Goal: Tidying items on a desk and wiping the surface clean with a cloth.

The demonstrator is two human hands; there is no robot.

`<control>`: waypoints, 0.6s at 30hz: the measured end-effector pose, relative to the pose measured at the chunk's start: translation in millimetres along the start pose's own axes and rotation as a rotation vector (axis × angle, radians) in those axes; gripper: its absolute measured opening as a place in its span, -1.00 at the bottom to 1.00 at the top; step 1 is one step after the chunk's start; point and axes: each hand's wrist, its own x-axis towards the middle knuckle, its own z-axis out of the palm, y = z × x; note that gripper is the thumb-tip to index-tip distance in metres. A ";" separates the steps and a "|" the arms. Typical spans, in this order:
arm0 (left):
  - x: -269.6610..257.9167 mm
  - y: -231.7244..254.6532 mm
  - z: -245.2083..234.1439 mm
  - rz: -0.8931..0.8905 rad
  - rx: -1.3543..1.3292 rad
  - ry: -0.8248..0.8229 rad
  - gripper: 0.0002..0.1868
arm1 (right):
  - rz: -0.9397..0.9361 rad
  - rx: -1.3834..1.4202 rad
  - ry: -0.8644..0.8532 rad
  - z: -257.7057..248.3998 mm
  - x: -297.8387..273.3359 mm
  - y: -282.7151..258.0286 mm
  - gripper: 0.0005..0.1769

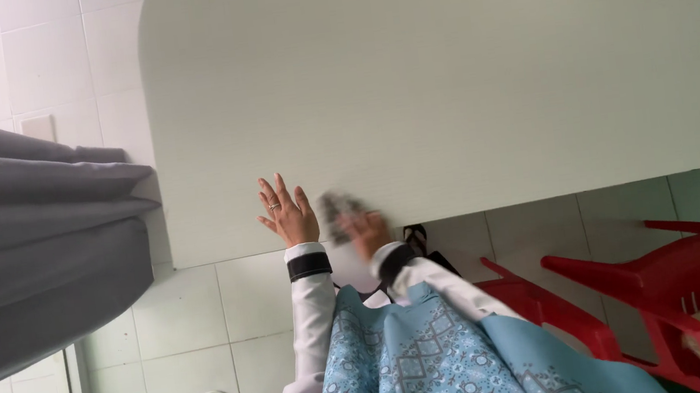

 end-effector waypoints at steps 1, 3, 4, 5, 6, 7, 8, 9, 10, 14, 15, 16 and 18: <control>5.5 -5.2 -9.9 -0.003 -0.002 0.003 -0.39 | -0.179 0.212 -0.049 10.6 6.8 -30.1 -0.43; 16.5 -18.9 -27.1 -0.004 -0.005 0.009 -0.39 | -0.359 0.423 -0.098 32.0 27.2 -56.7 -0.45; 21.5 -27.7 -34.7 0.001 0.000 0.013 -0.39 | -0.399 0.428 -0.049 42.5 40.6 -53.5 -0.48; 27.9 -35.8 -42.6 0.007 0.005 0.019 -0.39 | -0.440 0.432 0.002 52.9 55.8 -49.9 -0.51; 33.9 -44.8 -51.1 0.009 0.003 0.023 -0.39 | -0.443 0.431 0.006 51.3 72.4 -16.3 -0.51; 39.2 -52.3 -57.1 0.000 0.013 0.022 -0.39 | 0.100 0.834 0.032 49.0 88.8 20.6 -0.65; 44.4 -59.4 -62.7 -0.008 0.023 0.021 -0.39 | 0.670 1.199 0.050 46.6 105.6 58.0 -0.65; 47.0 -65.7 -69.1 -0.012 0.022 0.025 -0.39 | 0.665 1.199 0.046 10.4 94.9 89.6 -0.65; 49.3 -71.7 -75.1 -0.005 0.009 0.032 -0.39 | 0.689 1.035 0.029 -16.5 104.2 115.0 -0.66; 57.5 -93.8 -89.8 0.001 0.004 0.054 -0.40 | 0.733 0.379 -0.016 -90.7 111.7 152.8 -0.52; 59.2 -100.2 -90.2 -0.005 0.004 0.060 -0.40 | 0.734 0.214 -0.027 -97.1 75.9 168.1 -0.46; 60.8 -106.6 -90.2 -0.005 0.010 0.055 -0.39 | 0.731 0.050 -0.037 -82.2 74.7 160.2 -0.38; 58.6 -118.9 -95.3 -0.014 0.024 0.050 -0.38 | 0.719 -0.109 -0.054 -9.8 126.4 105.2 -0.31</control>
